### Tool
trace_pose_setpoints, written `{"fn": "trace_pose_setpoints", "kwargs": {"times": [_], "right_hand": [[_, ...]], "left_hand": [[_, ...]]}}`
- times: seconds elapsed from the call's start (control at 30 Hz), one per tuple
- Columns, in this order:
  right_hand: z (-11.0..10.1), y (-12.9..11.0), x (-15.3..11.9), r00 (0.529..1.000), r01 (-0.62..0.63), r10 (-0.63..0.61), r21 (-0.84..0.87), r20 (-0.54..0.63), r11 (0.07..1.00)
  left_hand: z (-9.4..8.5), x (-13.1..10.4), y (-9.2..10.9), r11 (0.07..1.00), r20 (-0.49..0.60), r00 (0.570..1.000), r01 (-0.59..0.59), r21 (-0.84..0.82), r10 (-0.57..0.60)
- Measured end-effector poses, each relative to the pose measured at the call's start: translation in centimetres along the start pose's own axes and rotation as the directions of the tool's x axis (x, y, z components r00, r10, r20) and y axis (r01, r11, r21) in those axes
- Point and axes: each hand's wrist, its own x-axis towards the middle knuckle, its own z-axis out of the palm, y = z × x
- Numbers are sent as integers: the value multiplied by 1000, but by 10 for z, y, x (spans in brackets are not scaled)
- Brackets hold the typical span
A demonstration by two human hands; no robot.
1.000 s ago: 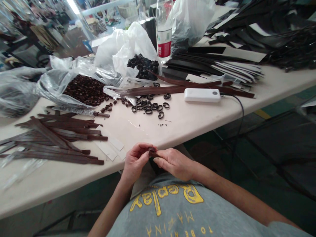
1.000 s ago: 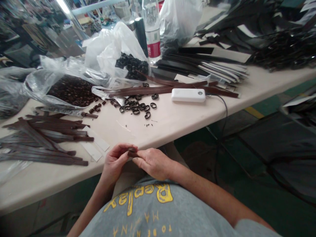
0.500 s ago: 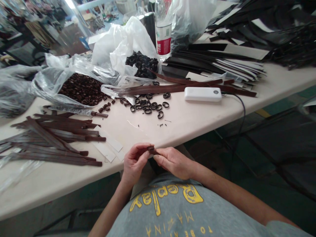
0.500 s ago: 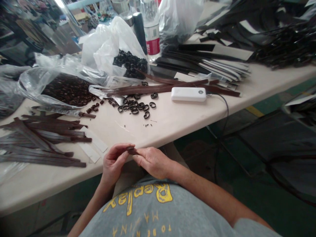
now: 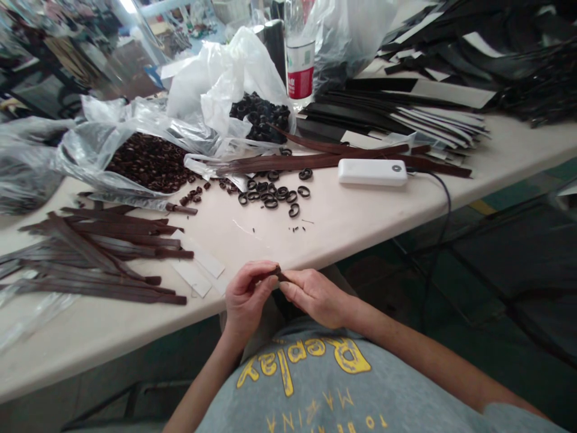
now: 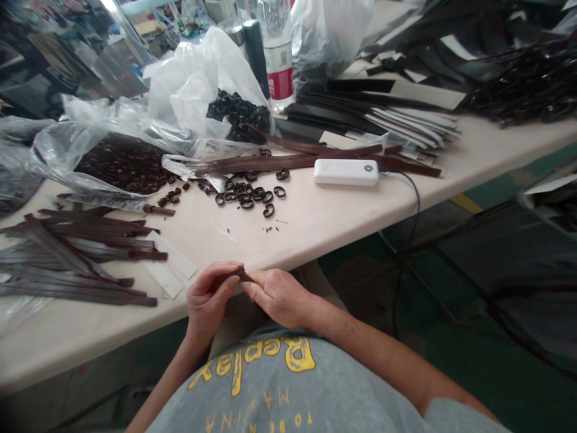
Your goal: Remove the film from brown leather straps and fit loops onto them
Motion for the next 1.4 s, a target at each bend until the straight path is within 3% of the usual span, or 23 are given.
{"fn": "trace_pose_setpoints", "kwargs": {"times": [0.1,0.23,0.3,0.4,0.53,0.63,0.77,1.07,1.13,1.23,1.3,1.4], "right_hand": [[2,0,0,1000,7,-7,18,-22,1000],[3,-2,-1,998,26,-25,21,-50,999],[1,-5,-2,998,32,-32,-2,-56,1000],[0,-9,-2,999,39,-41,-71,-27,997],[1,-7,-2,999,33,-37,-179,-21,983],[4,-3,-2,997,16,-34,-253,-70,967],[5,-3,-3,994,54,-75,-248,-73,967],[-2,-1,-4,997,-57,36,-295,-75,954],[-3,0,-5,995,-66,41,-291,-89,955],[-3,0,-5,995,-48,21,-277,-99,960],[-3,0,-5,995,-25,-1,-252,-102,967],[-3,1,-5,994,-17,-8,-226,-108,974]], "left_hand": [[0,-3,0,992,-19,996,-88,94,91],[-3,-11,-3,982,32,992,-126,141,123],[-2,-15,-5,995,13,998,-70,66,69],[2,-16,-8,982,-72,992,91,-165,-104],[3,-11,-6,939,-12,967,244,-241,-255],[0,-8,-3,949,54,965,262,-174,-257],[-4,-6,1,970,72,983,178,-163,-168],[-20,13,10,961,-183,970,110,-256,-160],[-21,14,11,951,-152,970,144,-272,-190],[-17,9,6,937,9,970,237,-257,-243],[-12,3,-1,918,103,948,316,-239,-300],[-7,-3,-10,897,116,929,370,-243,-352]]}}
